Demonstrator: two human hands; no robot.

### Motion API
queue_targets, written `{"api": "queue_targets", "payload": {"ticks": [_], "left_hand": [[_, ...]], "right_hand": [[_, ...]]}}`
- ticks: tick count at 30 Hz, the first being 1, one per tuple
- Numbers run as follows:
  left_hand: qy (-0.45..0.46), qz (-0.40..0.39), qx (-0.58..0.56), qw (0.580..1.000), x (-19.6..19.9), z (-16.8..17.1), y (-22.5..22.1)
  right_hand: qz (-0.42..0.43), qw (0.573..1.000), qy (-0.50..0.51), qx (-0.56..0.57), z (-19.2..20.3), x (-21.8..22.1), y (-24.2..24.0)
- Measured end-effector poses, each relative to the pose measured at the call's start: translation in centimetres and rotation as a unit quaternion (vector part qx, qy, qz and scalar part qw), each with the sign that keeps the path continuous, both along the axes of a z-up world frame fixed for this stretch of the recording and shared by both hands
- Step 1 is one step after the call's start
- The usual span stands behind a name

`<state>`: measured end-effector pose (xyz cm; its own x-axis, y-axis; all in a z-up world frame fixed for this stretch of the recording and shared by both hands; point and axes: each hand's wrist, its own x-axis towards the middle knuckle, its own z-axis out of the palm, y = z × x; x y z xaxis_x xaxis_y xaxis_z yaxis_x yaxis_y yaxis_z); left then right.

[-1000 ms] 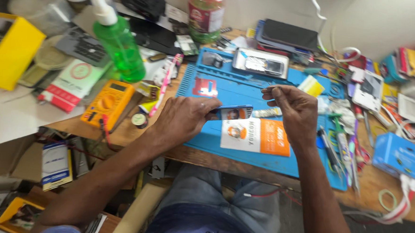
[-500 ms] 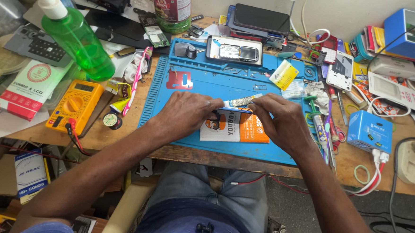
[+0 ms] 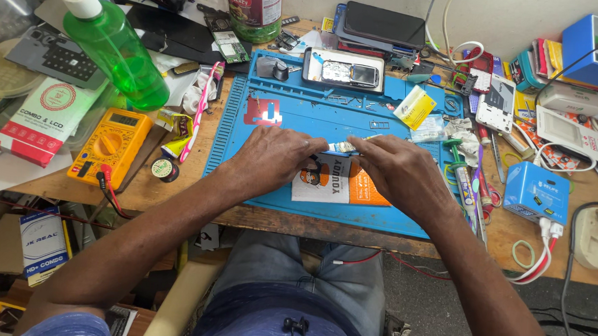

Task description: The person repairs a disassembled smartphone by connecting internal components, attaching a back cover, and testing the device with a charging cable. They then handle a second white smartphone, applying a small amount of adhesive to its interior.

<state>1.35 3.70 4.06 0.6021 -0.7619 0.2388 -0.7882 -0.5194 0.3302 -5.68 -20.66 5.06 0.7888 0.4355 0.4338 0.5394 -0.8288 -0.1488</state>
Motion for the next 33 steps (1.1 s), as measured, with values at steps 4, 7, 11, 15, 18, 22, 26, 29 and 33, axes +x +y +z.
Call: {"api": "queue_targets", "payload": {"ticks": [4,7,11,15,18,22,26,29,33], "left_hand": [[0.02,0.006,0.029,0.999,0.2,-0.1,0.0],[0.024,0.003,0.024,0.999,0.3,-0.2,0.0],[0.01,-0.001,0.011,1.0,0.4,-0.3,-0.2],[0.019,0.003,0.016,1.0,0.4,0.1,-0.2],[0.036,0.027,0.032,0.998,1.0,-0.6,0.8],[0.26,0.038,-0.365,0.893,1.9,-1.7,2.7],[0.48,0.008,-0.654,0.584,1.6,-2.9,2.3],[0.538,0.008,-0.676,0.504,0.8,-3.5,1.4],[0.55,0.004,-0.664,0.506,0.0,-3.8,0.2]], "right_hand": [[0.017,0.99,-0.009,0.139,-1.6,-0.2,-0.2],[0.049,0.988,-0.063,0.132,-3.0,-0.2,-0.3],[0.036,0.987,-0.068,0.139,-4.1,0.1,0.0],[0.041,0.988,-0.083,0.121,-3.2,-0.5,-0.3],[0.007,0.977,-0.142,0.157,-3.3,-3.7,-0.9],[0.1,0.979,-0.034,0.173,-8.2,-11.5,0.1],[-0.013,0.976,0.214,0.049,-20.4,-14.7,1.7],[-0.093,0.976,0.197,-0.017,-28.4,-14.6,-0.4],[-0.181,0.93,0.319,-0.021,-34.1,-15.7,-1.5]]}}
